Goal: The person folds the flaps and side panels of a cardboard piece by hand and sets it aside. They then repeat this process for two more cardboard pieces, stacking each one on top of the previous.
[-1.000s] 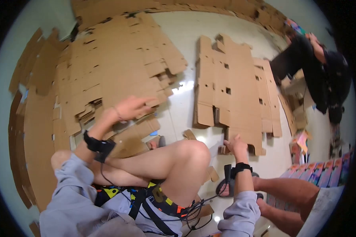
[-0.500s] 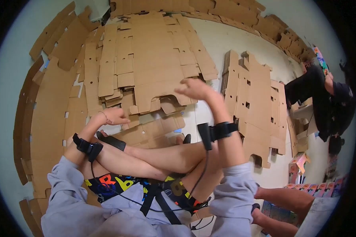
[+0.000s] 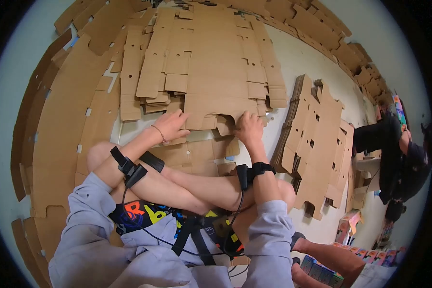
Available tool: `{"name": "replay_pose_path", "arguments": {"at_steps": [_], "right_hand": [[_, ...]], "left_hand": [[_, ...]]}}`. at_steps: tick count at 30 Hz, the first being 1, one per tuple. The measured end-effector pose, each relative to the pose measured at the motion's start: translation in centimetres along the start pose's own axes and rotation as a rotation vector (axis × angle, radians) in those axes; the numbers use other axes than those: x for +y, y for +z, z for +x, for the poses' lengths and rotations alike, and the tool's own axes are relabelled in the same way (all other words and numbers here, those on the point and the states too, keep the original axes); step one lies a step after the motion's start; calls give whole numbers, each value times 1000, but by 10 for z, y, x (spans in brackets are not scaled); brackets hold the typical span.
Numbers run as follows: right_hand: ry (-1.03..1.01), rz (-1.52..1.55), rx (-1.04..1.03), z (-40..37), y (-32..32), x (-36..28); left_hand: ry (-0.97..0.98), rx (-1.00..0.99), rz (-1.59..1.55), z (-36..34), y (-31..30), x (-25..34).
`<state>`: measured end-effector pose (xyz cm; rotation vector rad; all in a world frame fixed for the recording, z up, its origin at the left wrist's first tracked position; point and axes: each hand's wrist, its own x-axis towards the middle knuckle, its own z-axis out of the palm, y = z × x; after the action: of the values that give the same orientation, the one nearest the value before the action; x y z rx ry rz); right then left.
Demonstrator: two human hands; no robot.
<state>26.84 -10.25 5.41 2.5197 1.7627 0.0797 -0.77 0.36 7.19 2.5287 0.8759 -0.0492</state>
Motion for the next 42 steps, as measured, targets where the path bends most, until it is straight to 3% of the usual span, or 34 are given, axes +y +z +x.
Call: {"name": "replay_pose_path", "arguments": {"at_steps": [4, 8, 10, 14, 17, 21, 23, 24, 26, 27, 28, 30, 32, 33, 36, 40, 42], "right_hand": [[-23, 153, -30, 1, -12, 0], [8, 284, -86, 3, -43, -2], [-27, 344, 38, 2, -59, 3], [-32, 510, 343, 3, -106, -1], [-188, 577, 658, 1, -134, -5], [-301, 649, 756, -15, -164, -8], [-357, 760, 606, -17, -167, -2], [-382, 820, 521, -21, -164, -2], [-228, 905, 104, -17, -151, -8], [-152, 933, -104, -13, -142, -10], [-175, 782, -269, -9, -124, -7], [-267, 812, -570, -2, -74, 3], [-158, 716, -502, -7, -41, 7], [-105, 669, -466, -8, -33, 8], [-4, 472, -656, 10, -54, 1], [84, 625, -457, 13, -30, 11], [82, 595, -462, 16, -20, 11]], "left_hand": [[66, 271, 193, -3, 7, -17], [119, 440, -14, 5, 4, -23], [77, 465, -71, 10, -6, -20], [-3, 697, -355, 7, -45, -6], [128, 837, -567, -3, -63, -3], [305, 701, -823, -43, -110, -5], [408, 588, -927, -59, -129, -24], [312, 557, -877, -64, -133, -35], [124, 534, -827, -51, -118, -50], [84, 414, -607, -42, -107, -57], [47, 290, -388, -32, -93, -62], [2, 56, -114, -24, -76, -61], [-9, -171, 0, -19, -66, -55], [22, -179, -39, -19, -70, -49], [58, -186, -153, -28, -75, -32], [-31, -158, -201, -26, -73, -28], [-31, -204, -217, -26, -63, -43]]}}
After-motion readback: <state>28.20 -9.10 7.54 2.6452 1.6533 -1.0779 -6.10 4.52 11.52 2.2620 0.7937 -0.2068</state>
